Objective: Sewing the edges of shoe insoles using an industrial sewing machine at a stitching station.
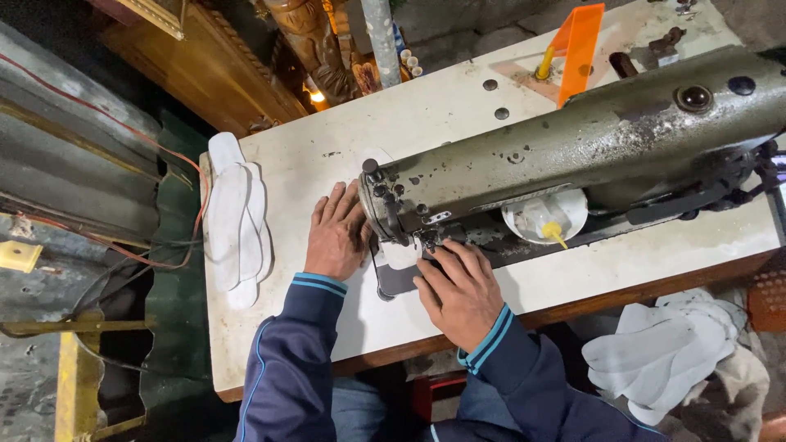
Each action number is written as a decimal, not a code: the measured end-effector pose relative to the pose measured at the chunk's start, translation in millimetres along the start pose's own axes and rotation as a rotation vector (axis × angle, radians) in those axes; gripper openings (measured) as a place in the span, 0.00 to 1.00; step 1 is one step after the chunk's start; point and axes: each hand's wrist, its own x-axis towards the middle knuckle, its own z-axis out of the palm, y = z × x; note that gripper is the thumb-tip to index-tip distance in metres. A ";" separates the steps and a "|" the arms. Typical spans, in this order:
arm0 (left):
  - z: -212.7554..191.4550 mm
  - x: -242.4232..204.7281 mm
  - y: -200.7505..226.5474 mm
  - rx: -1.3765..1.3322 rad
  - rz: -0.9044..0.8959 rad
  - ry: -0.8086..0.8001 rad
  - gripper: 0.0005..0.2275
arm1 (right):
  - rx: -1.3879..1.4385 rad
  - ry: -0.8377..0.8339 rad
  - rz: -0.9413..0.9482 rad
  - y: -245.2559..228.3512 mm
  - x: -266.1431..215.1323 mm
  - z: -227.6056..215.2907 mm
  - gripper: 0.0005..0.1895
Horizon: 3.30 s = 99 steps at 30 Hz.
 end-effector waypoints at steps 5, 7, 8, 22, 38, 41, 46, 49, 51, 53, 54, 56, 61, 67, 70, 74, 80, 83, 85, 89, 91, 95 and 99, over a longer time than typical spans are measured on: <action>0.8 -1.5 0.0 0.030 0.001 -0.003 0.21 | 0.018 -0.019 0.001 1.0 -3.2 0.9 0.16; 1.9 -0.2 -4.2 -0.004 -0.027 -0.026 0.22 | 0.018 -0.023 0.013 0.6 -2.4 1.8 0.17; 0.2 -0.5 -3.9 0.004 -0.023 -0.026 0.22 | 0.023 -0.016 0.016 1.2 -2.7 2.8 0.17; -0.1 -13.8 -3.1 -0.012 -0.115 0.041 0.22 | -0.008 -0.024 -0.012 3.9 -4.0 7.2 0.17; -34.1 -49.4 3.3 -0.027 -0.258 -0.017 0.23 | 0.023 -0.061 0.007 6.1 -5.8 7.3 0.19; -33.7 -55.2 3.0 -0.005 -0.267 -0.013 0.23 | 0.024 -0.046 0.005 7.2 -5.6 7.5 0.19; -39.6 -82.1 7.3 0.055 -0.246 0.050 0.23 | 0.027 -0.038 0.004 6.5 -4.5 6.4 0.18; -47.1 -99.4 16.1 0.021 -0.254 0.055 0.22 | 0.034 -0.091 0.009 7.4 -4.9 6.8 0.19; -52.7 -108.6 21.5 -0.022 -0.226 0.087 0.22 | 0.017 -0.096 0.010 9.3 -7.0 12.3 0.20; -57.4 -117.5 28.4 -0.066 -0.199 0.115 0.23 | 0.002 -0.105 0.013 9.5 -9.4 15.3 0.21; -59.6 -120.4 32.1 -0.097 -0.222 0.125 0.21 | -0.007 -0.106 0.016 9.5 -8.9 15.6 0.22; -62.8 -124.5 37.8 -0.129 -0.250 0.135 0.20 | -0.016 -0.111 0.015 9.3 -8.2 15.9 0.22; -69.1 -133.2 47.8 -0.181 -0.271 0.094 0.20 | -0.012 -0.098 0.013 9.2 -7.7 16.8 0.22; -86.1 -160.3 75.4 -0.010 -0.244 0.169 0.21 | -0.016 -0.089 0.019 7.6 -6.3 13.6 0.22; -89.3 -179.8 92.8 -0.056 -0.264 0.154 0.27 | -0.011 -0.095 0.012 8.4 -7.3 14.3 0.22; -82.6 -197.3 117.3 -0.053 -0.237 0.193 0.27 | 0.009 -0.080 0.014 8.1 -8.1 14.9 0.21; -72.4 -205.1 130.6 -0.138 -0.159 0.081 0.19 | 0.022 -0.109 0.036 7.4 -8.5 13.1 0.21; -70.6 -206.8 134.1 -0.154 -0.095 0.065 0.21 | 0.028 -0.134 0.045 7.5 -8.9 13.7 0.21; -74.5 -204.0 137.9 -0.208 -0.104 0.053 0.18 | 0.019 -0.129 0.041 8.0 -9.0 13.2 0.21; -73.8 -203.9 136.0 -0.280 -0.022 0.049 0.17 | 0.007 -0.112 0.013 8.8 -8.0 13.2 0.20; -70.4 -203.3 138.0 -0.281 -0.005 0.084 0.17 | 0.003 -0.086 0.015 8.0 -7.0 11.9 0.19; -76.2 -191.9 141.5 -0.302 0.007 0.130 0.14 | 0.007 -0.073 0.013 7.4 -6.4 10.4 0.19; -82.1 -181.8 140.0 -0.312 0.004 0.119 0.15 | 0.022 -0.060 0.012 7.5 -5.5 8.9 0.18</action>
